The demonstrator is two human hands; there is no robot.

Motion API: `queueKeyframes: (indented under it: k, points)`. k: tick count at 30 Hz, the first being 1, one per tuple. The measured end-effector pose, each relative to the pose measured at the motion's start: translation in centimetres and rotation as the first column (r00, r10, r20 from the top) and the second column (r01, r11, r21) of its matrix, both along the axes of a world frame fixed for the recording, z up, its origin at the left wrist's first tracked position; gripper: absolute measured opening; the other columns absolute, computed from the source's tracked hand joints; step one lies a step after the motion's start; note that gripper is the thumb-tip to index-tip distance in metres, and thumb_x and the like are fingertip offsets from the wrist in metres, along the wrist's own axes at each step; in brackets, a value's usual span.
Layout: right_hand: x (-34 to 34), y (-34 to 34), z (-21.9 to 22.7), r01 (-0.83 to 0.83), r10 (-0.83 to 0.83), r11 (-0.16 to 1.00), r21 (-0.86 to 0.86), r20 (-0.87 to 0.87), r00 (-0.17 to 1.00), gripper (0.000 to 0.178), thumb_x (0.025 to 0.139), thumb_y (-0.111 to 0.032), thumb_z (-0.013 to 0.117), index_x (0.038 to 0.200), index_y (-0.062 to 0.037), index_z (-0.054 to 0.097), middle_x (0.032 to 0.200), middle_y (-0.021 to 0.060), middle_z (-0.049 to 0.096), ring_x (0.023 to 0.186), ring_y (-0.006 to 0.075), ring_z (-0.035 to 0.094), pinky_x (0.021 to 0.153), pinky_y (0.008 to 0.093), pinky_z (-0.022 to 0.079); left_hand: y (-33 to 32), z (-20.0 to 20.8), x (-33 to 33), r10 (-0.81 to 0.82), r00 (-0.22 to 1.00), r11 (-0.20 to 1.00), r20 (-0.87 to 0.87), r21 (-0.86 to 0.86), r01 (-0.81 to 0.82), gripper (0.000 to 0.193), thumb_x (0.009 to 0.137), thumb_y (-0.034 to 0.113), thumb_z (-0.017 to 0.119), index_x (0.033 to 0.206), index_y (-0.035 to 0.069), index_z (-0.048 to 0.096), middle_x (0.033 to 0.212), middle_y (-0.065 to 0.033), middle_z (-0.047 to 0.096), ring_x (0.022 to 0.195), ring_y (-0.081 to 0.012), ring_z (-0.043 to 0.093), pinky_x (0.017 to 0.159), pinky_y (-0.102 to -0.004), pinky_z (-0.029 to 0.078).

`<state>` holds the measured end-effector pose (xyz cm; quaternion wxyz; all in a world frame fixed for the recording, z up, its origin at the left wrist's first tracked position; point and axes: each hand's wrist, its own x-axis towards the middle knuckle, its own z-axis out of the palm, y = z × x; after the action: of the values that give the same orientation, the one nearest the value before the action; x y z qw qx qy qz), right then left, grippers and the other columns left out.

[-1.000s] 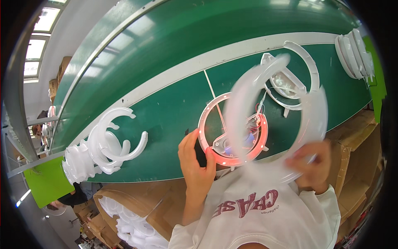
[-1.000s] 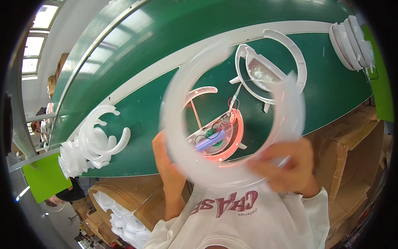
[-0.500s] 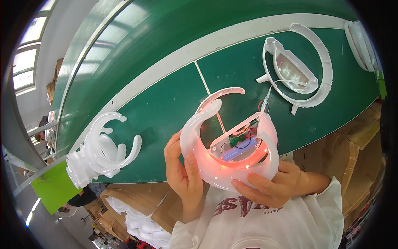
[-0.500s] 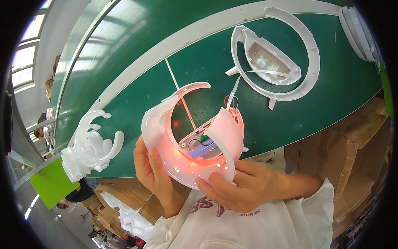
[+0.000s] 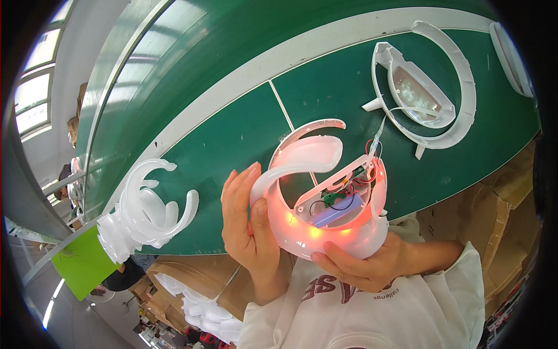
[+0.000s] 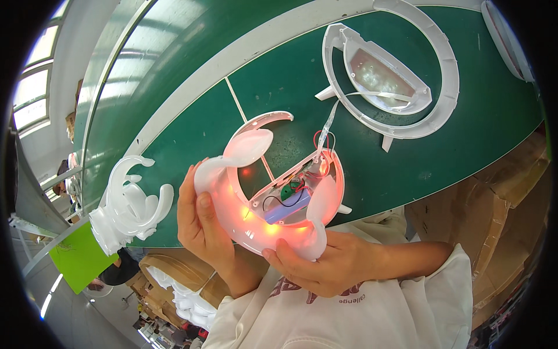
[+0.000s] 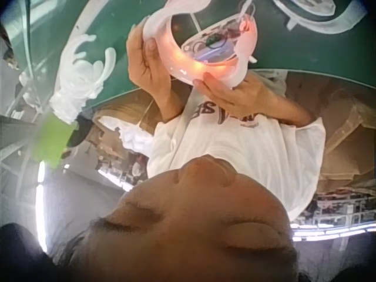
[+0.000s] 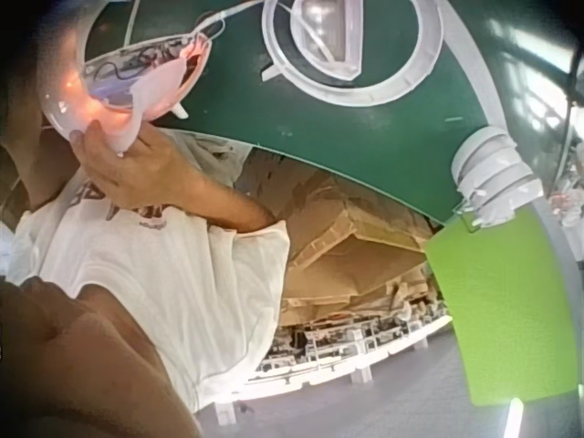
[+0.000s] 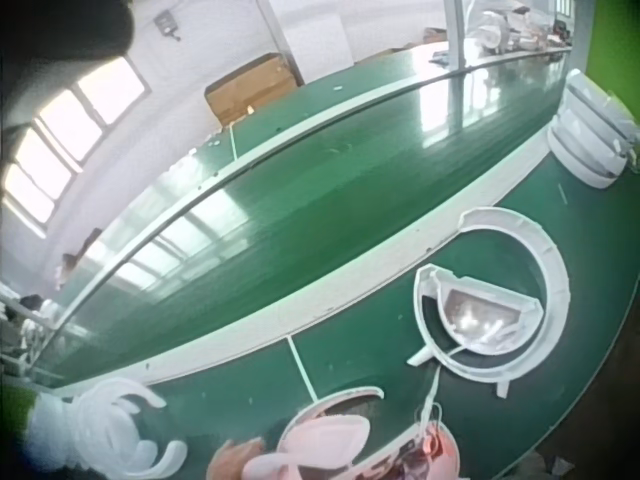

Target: The person assembles circular LED light fixtures by hand, combining plastic rings, LED components, and wires.

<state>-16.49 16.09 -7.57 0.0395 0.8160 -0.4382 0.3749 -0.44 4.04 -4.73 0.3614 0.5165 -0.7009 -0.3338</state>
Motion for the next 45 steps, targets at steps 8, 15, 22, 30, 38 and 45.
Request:
queueKeyframes:
  k: [8,15,22,30,38,45]
  points:
    - [-0.2,0.1,0.2,-0.016,-0.006,0.987,0.16,0.138,0.99,0.033,0.082,-0.011,0.062,0.113,-0.0045,0.071,0.115,0.0072,0.063,0.098,0.0161,0.066,0.081,0.0307,0.057,-2.3,0.5,-0.1,-0.214,0.969,0.977,0.124,0.046,0.209,0.029,0.092,0.007,0.06,0.119,-0.001,0.065,0.125,-0.0175,0.062,0.113,-0.0332,0.06,0.098,-0.0404,0.045]
    - [-2.4,1.5,0.6,0.16,-0.223,0.973,0.164,0.511,0.83,0.027,0.079,-0.02,0.076,0.101,-0.0063,0.068,0.093,0.0051,0.06,0.062,0.0136,0.052,0.051,0.0259,0.039,-2.6,1.9,-1.6,-0.235,0.967,0.969,0.103,0.098,0.225,0.033,0.082,0.005,0.07,0.114,0.001,0.067,0.131,-0.0166,0.058,0.12,-0.0345,0.055,0.099,-0.0412,0.044]
    - [-2.7,-0.4,1.4,0.071,-0.406,0.869,0.489,0.624,0.667,0.027,0.072,-0.008,0.082,0.08,-0.0067,0.057,0.061,0.0017,0.051,0.045,0.0131,0.046,0.04,0.0253,0.034,-1.3,4.1,-4.9,-0.527,0.782,0.805,0.332,-0.1,0.585,0.025,0.072,0.006,0.074,0.095,0.013,0.073,0.13,-0.0123,0.058,0.13,-0.0402,0.047,0.108,-0.0547,0.035]
    - [-0.8,-0.7,-0.5,0.066,-0.28,0.951,0.301,0.755,0.594,0.028,0.068,-0.006,0.082,0.08,-0.006,0.056,0.062,0.003,0.054,0.046,0.0162,0.049,0.04,0.0268,0.037,-2.4,4.8,-7.0,-0.564,0.515,0.669,0.645,-0.009,0.744,0.016,0.072,0.013,0.072,0.088,0.016,0.071,0.135,-0.0085,0.057,0.133,-0.0393,0.046,0.108,-0.0661,0.026]
    - [-1.0,-1.0,-0.5,0.129,-0.29,0.955,0.267,0.75,0.594,0.031,0.069,-0.014,0.085,0.08,-0.0058,0.057,0.066,0.0038,0.057,0.05,0.0165,0.056,0.043,0.026,0.045,-5.1,5.9,-10.0,-0.68,0.284,0.448,0.676,0.076,0.891,0.023,0.07,0.01,0.071,0.092,0.016,0.073,0.129,-0.0083,0.058,0.131,-0.0366,0.046,0.109,-0.0615,0.031]
    - [-0.6,-0.7,-0.3,0.181,-0.363,0.931,0.318,0.737,0.57,0.029,0.076,-0.021,0.082,0.08,-0.0074,0.058,0.068,0.0022,0.059,0.051,0.0154,0.057,0.046,0.0248,0.048,-7.1,5.7,-12.5,-0.753,0.024,0.259,0.657,0.263,0.929,0.021,0.07,0.008,0.075,0.091,0.012,0.072,0.109,-0.009,0.056,0.126,-0.034,0.05,0.105,-0.0565,0.037]
